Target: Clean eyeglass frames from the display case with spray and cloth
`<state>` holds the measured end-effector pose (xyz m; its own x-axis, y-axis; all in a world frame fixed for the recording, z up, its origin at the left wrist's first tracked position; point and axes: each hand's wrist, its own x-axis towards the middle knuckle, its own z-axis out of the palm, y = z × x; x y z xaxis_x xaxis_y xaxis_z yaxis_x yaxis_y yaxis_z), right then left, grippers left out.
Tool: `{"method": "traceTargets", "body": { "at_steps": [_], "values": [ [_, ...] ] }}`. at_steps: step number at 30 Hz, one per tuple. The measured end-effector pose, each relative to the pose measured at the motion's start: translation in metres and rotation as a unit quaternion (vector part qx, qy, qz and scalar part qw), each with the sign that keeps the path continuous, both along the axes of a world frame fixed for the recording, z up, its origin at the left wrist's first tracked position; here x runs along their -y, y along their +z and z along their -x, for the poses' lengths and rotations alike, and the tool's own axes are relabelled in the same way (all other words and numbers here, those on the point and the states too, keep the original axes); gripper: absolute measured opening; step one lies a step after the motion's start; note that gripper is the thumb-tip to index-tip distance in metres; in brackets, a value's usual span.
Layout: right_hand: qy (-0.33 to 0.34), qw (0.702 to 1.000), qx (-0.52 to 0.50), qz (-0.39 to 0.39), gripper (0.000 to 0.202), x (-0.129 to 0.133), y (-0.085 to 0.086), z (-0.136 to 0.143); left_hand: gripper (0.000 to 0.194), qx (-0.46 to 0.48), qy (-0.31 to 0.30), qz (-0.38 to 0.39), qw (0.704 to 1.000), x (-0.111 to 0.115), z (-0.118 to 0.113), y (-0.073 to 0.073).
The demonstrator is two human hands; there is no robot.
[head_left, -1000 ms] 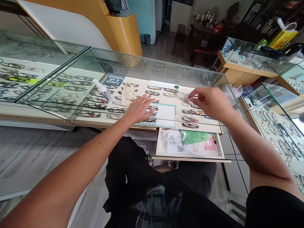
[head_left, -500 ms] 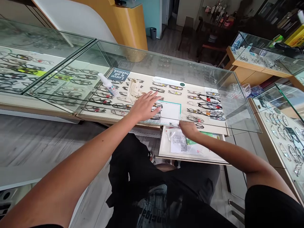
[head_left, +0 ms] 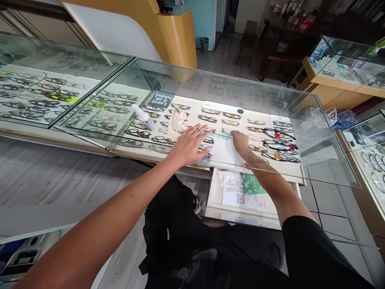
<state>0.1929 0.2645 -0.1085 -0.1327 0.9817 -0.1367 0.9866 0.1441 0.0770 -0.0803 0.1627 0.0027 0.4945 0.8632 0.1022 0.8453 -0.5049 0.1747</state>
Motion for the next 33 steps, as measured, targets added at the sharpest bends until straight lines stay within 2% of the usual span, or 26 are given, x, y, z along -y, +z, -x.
{"method": "traceTargets", "body": {
  "at_steps": [5, 9, 11, 16, 20, 26, 29, 33],
  "values": [
    [0.011, 1.000, 0.005, 0.004, 0.033, -0.034, -0.005, 0.007, 0.071, 0.000, 0.002, 0.006, 1.000, 0.002, 0.000, 0.002],
    [0.018, 1.000, 0.011, 0.021, 0.024, -0.050, -0.012, 0.014, 0.070, -0.001, 0.004, 0.007, 1.000, 0.004, 0.000, 0.004],
    [0.018, 0.999, 0.014, 0.035, 0.022, -0.054, -0.016, 0.016, 0.070, -0.002, 0.003, 0.008, 1.000, 0.004, 0.000, 0.005],
    [0.014, 0.998, 0.020, 0.065, 0.037, -0.057, -0.020, 0.020, 0.069, 0.001, 0.004, 0.018, 1.000, 0.005, -0.001, 0.007],
    [0.014, 0.998, 0.018, 0.067, 0.024, -0.053, -0.014, 0.022, 0.070, 0.006, 0.007, 0.021, 1.000, 0.005, -0.001, 0.007],
    [0.028, 0.998, 0.013, 0.046, 0.037, -0.026, 0.006, 0.029, 0.072, 0.002, 0.000, 0.019, 1.000, 0.002, -0.001, 0.005],
    [0.053, 0.997, 0.009, 0.049, 0.041, 0.005, 0.018, 0.036, 0.071, 0.001, 0.000, 0.018, 1.000, 0.001, -0.001, 0.004],
    [0.105, 0.990, 0.005, 0.091, 0.043, 0.064, 0.033, 0.040, 0.070, 0.004, 0.000, 0.014, 1.000, -0.001, -0.001, 0.003]
  ]
}}
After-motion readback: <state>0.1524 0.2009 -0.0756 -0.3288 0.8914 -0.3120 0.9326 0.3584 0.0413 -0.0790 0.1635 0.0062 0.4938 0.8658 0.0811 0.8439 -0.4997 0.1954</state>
